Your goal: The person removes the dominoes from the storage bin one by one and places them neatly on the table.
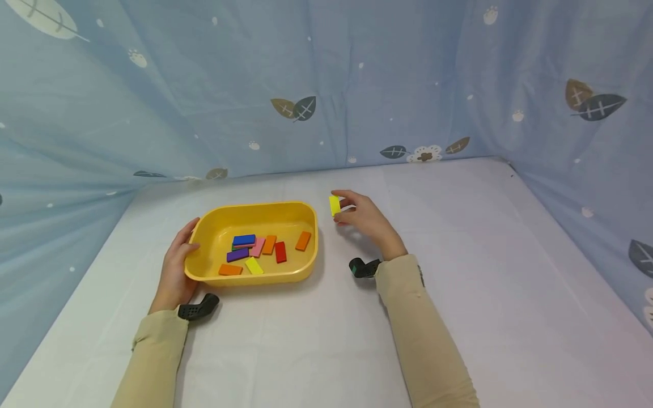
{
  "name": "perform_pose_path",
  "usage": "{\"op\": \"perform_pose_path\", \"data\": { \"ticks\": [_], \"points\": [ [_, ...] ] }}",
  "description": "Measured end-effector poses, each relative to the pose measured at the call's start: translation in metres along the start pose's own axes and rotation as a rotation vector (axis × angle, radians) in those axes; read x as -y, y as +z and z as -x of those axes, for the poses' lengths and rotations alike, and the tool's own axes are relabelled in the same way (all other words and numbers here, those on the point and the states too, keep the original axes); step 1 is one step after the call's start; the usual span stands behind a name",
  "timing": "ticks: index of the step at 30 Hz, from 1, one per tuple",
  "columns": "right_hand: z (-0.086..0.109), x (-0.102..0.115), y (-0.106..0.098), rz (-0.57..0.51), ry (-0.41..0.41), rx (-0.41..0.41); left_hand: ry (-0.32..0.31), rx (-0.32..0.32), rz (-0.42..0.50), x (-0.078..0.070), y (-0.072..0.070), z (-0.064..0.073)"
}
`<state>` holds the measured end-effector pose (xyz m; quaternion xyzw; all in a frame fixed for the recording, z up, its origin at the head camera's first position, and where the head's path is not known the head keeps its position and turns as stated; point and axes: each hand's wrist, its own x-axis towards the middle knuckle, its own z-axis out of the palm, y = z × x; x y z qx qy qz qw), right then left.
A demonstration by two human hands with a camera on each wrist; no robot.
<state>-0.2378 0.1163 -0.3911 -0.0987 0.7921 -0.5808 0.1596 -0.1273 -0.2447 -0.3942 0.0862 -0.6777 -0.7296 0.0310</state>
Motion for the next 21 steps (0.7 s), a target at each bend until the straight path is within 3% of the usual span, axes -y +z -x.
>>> {"op": "perform_pose_path", "data": {
  "ticks": [8,15,21],
  "points": [
    [0.001,-0.013,-0.005,0.165,0.084,0.015,-0.004,0.002,0.004,0.001,0.000,-0.002],
    [0.000,-0.018,-0.006,0.315,0.084,0.027,-0.016,-0.002,0.001,0.002,0.000,-0.001],
    [0.000,-0.016,-0.003,0.364,0.082,0.032,0.008,0.000,0.016,0.003,-0.001,-0.003]
  ]
}}
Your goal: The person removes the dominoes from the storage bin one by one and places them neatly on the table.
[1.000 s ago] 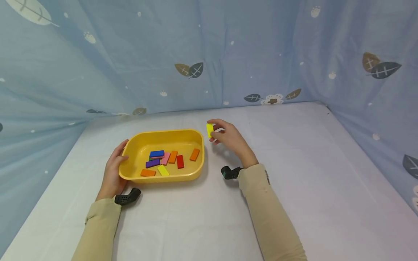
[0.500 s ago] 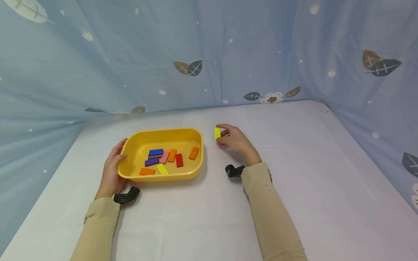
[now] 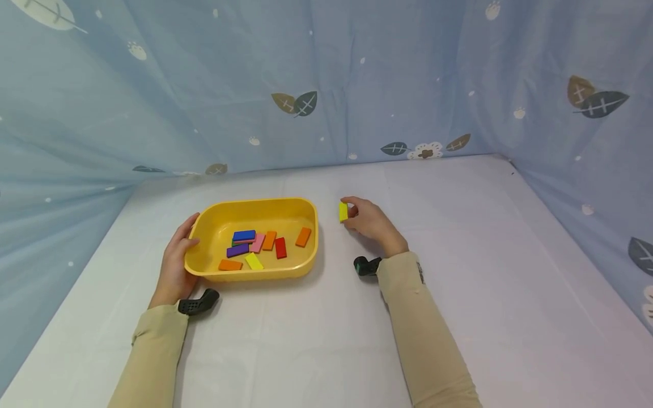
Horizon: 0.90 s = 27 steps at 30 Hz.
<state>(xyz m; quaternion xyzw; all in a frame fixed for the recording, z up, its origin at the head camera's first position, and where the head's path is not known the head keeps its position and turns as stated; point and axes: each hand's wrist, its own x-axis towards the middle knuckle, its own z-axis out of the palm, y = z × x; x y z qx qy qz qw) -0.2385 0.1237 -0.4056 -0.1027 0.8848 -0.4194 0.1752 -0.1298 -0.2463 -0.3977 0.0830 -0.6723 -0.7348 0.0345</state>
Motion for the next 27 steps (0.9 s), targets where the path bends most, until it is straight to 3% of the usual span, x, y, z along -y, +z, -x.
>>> {"op": "perform_pose_path", "data": {
  "ticks": [11,27],
  "points": [
    [-0.0036,0.0011,0.0035,0.097,-0.035,-0.023,0.004,0.000,0.002,-0.0019,-0.0003,0.0002],
    [-0.0010,0.0034,0.0018,0.082,-0.010,-0.012,-0.010,-0.008,-0.005,-0.0010,0.0006,0.0000]
  ]
}}
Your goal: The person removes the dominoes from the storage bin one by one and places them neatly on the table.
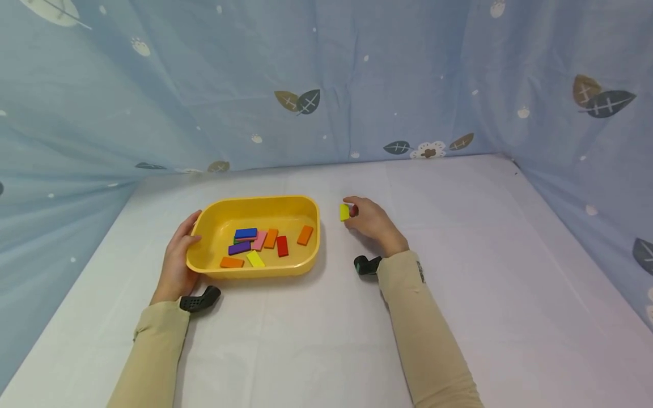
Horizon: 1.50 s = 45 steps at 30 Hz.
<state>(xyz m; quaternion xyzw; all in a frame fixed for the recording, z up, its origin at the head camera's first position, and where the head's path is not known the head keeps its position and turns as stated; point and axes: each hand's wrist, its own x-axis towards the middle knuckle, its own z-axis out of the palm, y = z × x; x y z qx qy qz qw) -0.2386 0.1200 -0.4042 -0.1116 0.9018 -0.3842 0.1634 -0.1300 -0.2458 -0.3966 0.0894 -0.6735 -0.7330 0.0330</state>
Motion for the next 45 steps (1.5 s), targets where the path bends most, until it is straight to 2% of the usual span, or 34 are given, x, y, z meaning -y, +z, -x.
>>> {"op": "perform_pose_path", "data": {
  "ticks": [4,11,17,25,27,30,33,36,42,45],
  "points": [
    [0.000,0.002,0.000,0.005,0.004,-0.009,-0.001,0.000,-0.003,0.000,-0.001,0.001],
    [0.000,0.017,0.002,0.039,-0.065,-0.119,0.013,0.006,0.001,0.001,-0.001,-0.001],
    [-0.001,0.037,0.013,-0.005,-0.192,-0.150,0.006,-0.005,-0.002,0.002,-0.002,-0.001],
    [0.008,0.060,0.023,-0.055,-0.384,-0.211,0.001,-0.020,-0.003,0.003,0.000,-0.001],
    [0.011,0.065,0.026,-0.062,-0.437,-0.202,-0.003,-0.022,-0.006,0.003,0.000,-0.001],
    [0.015,0.072,0.032,-0.048,-0.478,-0.147,0.002,-0.014,-0.006,0.002,0.000,-0.001],
    [0.018,0.077,0.040,0.009,-0.482,-0.087,0.005,-0.009,-0.008,0.003,0.000,-0.002],
    [0.019,0.082,0.047,0.103,-0.467,-0.069,0.005,-0.010,-0.014,0.003,0.000,-0.002],
    [0.024,0.092,0.059,0.403,-0.474,-0.039,0.000,-0.011,-0.018,0.003,0.000,-0.001],
    [0.028,0.098,0.063,0.503,-0.482,0.000,0.004,-0.012,-0.015,0.002,0.000,0.000]
  ]
}}
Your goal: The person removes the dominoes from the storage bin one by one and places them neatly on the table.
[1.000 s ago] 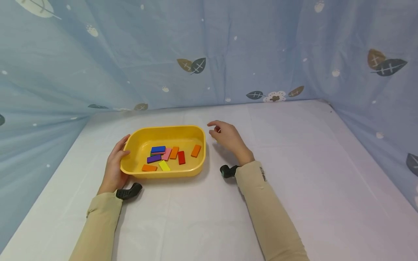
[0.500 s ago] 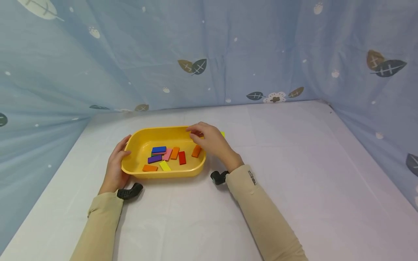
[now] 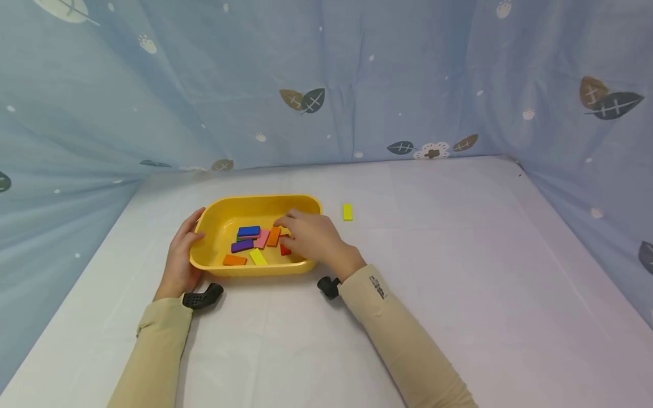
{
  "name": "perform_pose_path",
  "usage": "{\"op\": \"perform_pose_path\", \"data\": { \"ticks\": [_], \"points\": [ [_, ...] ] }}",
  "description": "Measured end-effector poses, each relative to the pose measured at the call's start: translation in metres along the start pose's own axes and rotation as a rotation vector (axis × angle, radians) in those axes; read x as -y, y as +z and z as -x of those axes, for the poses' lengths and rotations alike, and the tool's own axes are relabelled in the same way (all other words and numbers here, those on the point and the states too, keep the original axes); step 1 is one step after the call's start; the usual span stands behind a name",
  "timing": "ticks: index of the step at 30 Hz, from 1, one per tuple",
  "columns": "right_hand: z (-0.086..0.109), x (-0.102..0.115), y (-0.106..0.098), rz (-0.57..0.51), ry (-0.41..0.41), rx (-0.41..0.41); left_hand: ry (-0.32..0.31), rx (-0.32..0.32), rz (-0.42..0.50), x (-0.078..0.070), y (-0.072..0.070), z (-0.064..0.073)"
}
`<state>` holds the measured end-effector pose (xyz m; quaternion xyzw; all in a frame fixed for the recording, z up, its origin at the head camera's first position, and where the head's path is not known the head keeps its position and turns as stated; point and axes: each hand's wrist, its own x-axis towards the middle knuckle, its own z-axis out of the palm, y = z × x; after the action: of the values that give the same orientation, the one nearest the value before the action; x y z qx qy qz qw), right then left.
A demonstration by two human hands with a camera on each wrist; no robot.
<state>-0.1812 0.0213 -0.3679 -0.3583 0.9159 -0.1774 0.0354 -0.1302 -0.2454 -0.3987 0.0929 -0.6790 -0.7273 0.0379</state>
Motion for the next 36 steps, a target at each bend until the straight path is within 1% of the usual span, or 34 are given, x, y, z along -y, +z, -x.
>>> {"op": "perform_pose_path", "data": {
  "ticks": [7,10,16,19,24,27,31,36],
  "points": [
    [0.002,0.009,-0.001,0.104,-0.049,0.145,-0.005,0.003,0.013,-0.002,0.000,0.000],
    [0.002,0.010,-0.001,0.137,-0.069,0.175,-0.001,0.001,0.010,-0.001,0.000,-0.001],
    [0.002,0.011,0.000,0.166,-0.089,0.192,0.001,-0.004,0.002,0.000,-0.001,-0.003],
    [0.003,0.011,-0.001,0.188,-0.081,0.200,-0.006,-0.004,0.005,0.000,-0.001,-0.002],
    [0.004,0.012,-0.002,0.237,-0.056,0.220,-0.002,0.006,0.023,-0.003,0.002,0.000],
    [0.004,0.013,-0.001,0.240,-0.056,0.225,-0.007,0.007,0.021,-0.005,0.002,0.001],
    [0.004,0.013,0.000,0.216,-0.051,0.225,-0.014,0.007,0.020,-0.005,0.002,0.002],
    [0.003,0.013,0.000,0.199,-0.026,0.212,-0.004,0.010,0.021,-0.004,0.001,0.002]
  ]
}}
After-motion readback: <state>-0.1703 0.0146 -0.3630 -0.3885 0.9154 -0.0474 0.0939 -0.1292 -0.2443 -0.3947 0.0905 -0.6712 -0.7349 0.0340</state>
